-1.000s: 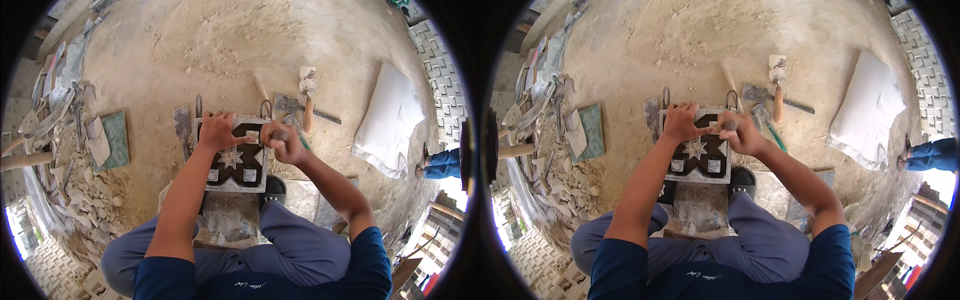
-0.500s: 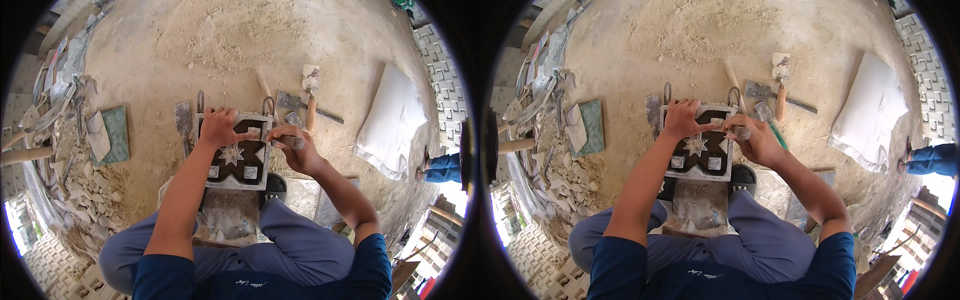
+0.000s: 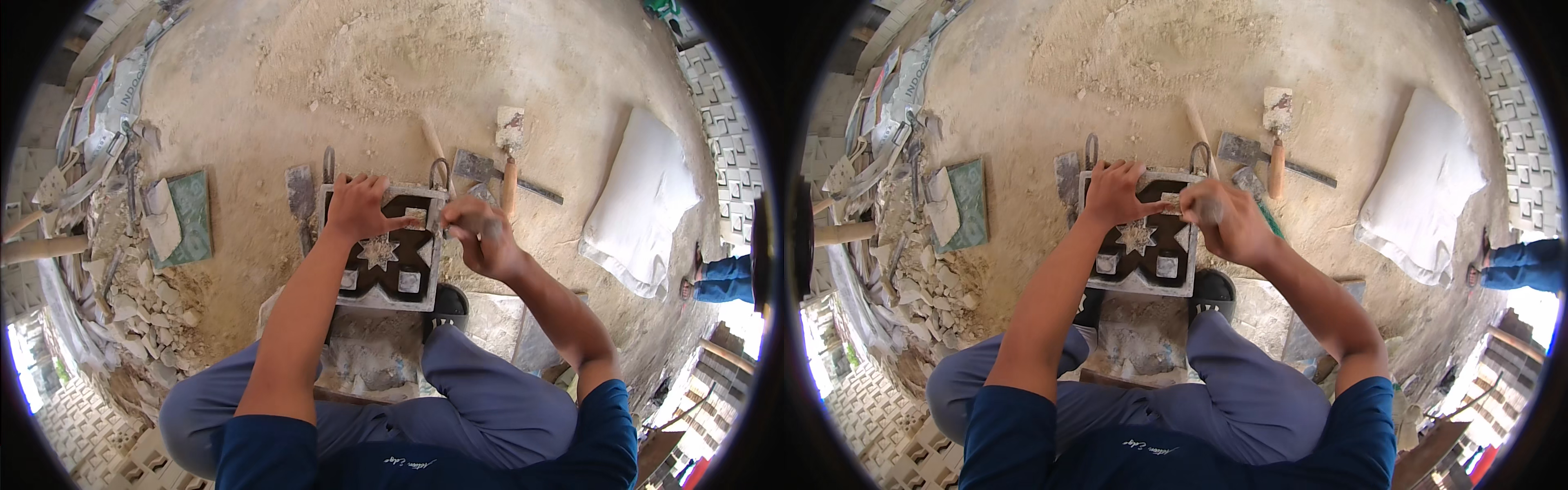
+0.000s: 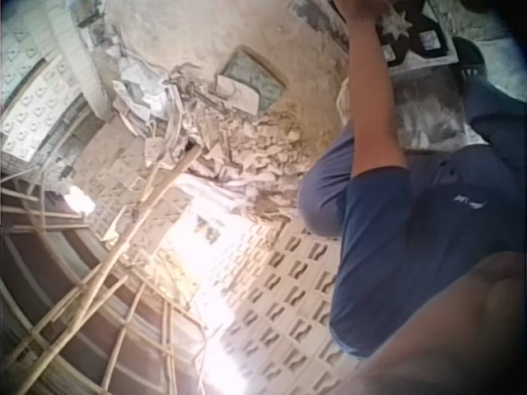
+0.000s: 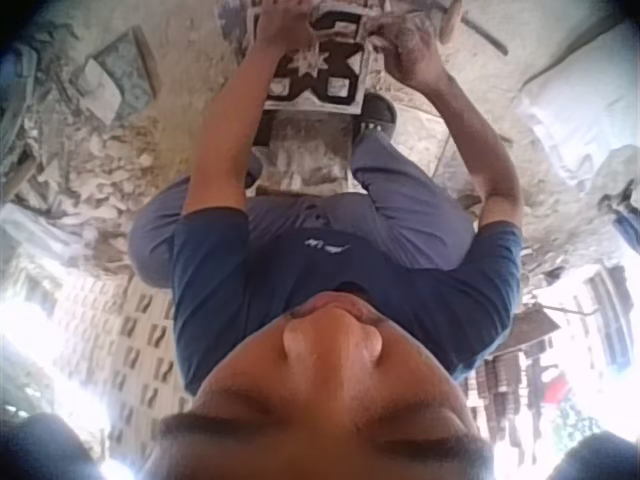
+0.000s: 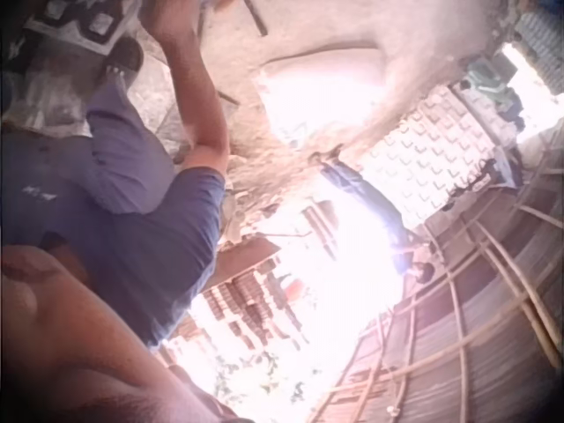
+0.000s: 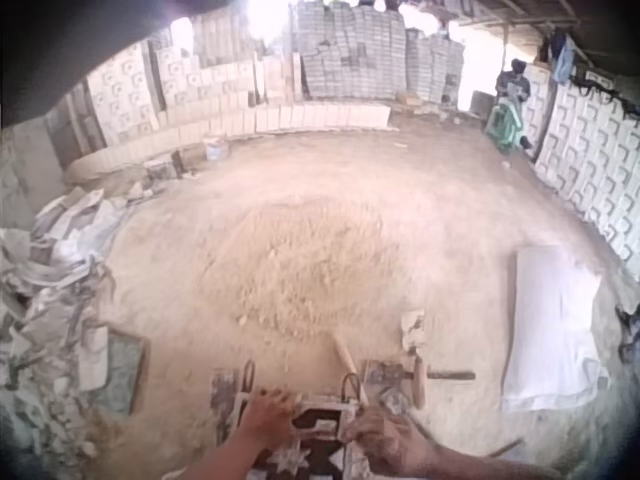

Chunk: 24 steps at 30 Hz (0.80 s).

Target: The person cleans sand and debris from a star-patterned tile mold and then uses a small chisel and a wooden mallet to carve or clear out the interior details of the tile.

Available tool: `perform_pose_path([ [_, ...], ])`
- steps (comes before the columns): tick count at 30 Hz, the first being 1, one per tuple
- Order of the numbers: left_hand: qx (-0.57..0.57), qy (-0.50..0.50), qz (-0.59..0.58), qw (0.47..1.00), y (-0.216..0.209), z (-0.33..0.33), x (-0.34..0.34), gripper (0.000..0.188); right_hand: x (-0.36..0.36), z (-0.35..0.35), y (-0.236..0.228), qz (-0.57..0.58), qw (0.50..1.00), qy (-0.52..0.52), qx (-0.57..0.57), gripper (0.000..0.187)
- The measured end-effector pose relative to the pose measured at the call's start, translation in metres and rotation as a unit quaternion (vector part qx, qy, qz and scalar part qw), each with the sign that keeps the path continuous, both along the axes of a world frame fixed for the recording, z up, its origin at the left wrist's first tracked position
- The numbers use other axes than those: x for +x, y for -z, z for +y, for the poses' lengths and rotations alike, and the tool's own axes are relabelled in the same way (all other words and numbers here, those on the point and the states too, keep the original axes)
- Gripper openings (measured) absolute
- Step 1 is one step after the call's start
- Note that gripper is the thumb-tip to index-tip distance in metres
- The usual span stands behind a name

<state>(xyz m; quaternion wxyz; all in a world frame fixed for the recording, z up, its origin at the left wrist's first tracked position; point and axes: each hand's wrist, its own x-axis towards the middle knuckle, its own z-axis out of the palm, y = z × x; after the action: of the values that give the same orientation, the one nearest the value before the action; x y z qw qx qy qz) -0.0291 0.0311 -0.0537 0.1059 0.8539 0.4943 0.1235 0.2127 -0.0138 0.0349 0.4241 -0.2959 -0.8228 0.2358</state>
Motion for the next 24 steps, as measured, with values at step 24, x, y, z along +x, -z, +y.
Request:
perform_pose_path([
  [24,-0.021,-0.003,0.008,1.000,-0.003,0.000,0.001,0.082,-0.010,0.023,0.003,-0.063,0.996,0.013,-0.060,0.018],
])
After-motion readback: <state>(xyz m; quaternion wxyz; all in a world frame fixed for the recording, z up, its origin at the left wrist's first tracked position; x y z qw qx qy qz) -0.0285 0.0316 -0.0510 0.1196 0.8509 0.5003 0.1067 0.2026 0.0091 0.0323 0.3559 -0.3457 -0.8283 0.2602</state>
